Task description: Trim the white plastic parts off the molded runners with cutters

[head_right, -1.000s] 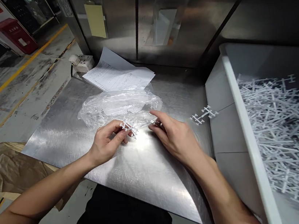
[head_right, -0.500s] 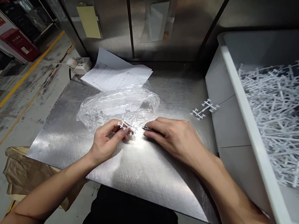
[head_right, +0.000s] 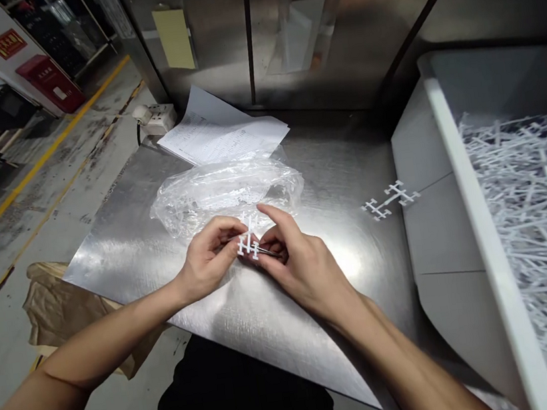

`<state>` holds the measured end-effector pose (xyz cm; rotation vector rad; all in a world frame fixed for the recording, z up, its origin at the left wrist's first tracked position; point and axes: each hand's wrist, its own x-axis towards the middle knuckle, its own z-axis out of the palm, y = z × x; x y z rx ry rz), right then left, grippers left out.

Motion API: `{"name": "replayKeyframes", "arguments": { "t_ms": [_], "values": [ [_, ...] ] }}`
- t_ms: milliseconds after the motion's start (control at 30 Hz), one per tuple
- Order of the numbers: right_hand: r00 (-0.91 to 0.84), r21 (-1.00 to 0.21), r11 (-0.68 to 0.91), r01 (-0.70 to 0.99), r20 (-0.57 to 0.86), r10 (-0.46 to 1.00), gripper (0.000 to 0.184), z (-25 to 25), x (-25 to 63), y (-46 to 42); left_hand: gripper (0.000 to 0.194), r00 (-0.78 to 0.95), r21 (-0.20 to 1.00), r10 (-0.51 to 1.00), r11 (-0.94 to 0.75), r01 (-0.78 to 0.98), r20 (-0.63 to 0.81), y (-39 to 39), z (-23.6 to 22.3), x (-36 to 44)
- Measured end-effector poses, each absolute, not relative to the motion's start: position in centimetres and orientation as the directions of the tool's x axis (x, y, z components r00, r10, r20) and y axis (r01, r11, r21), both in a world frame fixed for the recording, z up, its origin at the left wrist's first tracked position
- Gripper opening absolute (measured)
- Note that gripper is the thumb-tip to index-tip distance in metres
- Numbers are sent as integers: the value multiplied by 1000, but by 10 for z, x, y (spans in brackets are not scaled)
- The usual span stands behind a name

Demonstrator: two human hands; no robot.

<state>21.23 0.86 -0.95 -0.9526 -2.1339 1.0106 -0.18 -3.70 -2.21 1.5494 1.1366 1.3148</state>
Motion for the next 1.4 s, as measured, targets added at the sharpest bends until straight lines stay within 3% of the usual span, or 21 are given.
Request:
{"name": "replayKeyframes", "arguments": {
  "t_ms": [133, 467, 533, 667, 767, 933, 1167, 1400],
  "values": [
    [-548, -848, 408, 338, 174, 818, 84, -7, 208, 5, 19, 86, 913, 943, -332, 238, 321, -38, -21, 0],
    [-533, -826, 395, 401, 140, 834, 78, -8, 207, 3, 10, 129, 811, 876, -480, 334, 465, -36, -14, 1],
    [-548, -838, 385, 386, 127, 827, 72, -6, 209, 5, 9, 115, 799, 866, -494, 344, 486, -36, -14, 0],
    [-544, -867, 339, 364, 97, 833, 36, -2, 212, 10, 8, 63, 780, 847, -514, 357, 528, -34, -14, -3],
    [-509, -881, 290, 375, 66, 858, 27, 2, 213, 11, 7, 49, 771, 835, -526, 358, 548, -34, -14, -3],
    [-538, -846, 315, 429, 41, 842, 14, 12, 218, 14, 9, -19, 844, 877, -455, 283, 480, -35, -16, -6],
    [-382, -756, 441, 483, 271, 883, 19, 17, 237, 25, 16, -96, 972, 968, -231, 29, 233, -35, -17, -7],
    [-535, -736, 527, 425, 265, 802, 16, 17, 231, 17, 21, -52, 985, 984, -171, -19, 169, -33, -18, -2]
  ]
}}
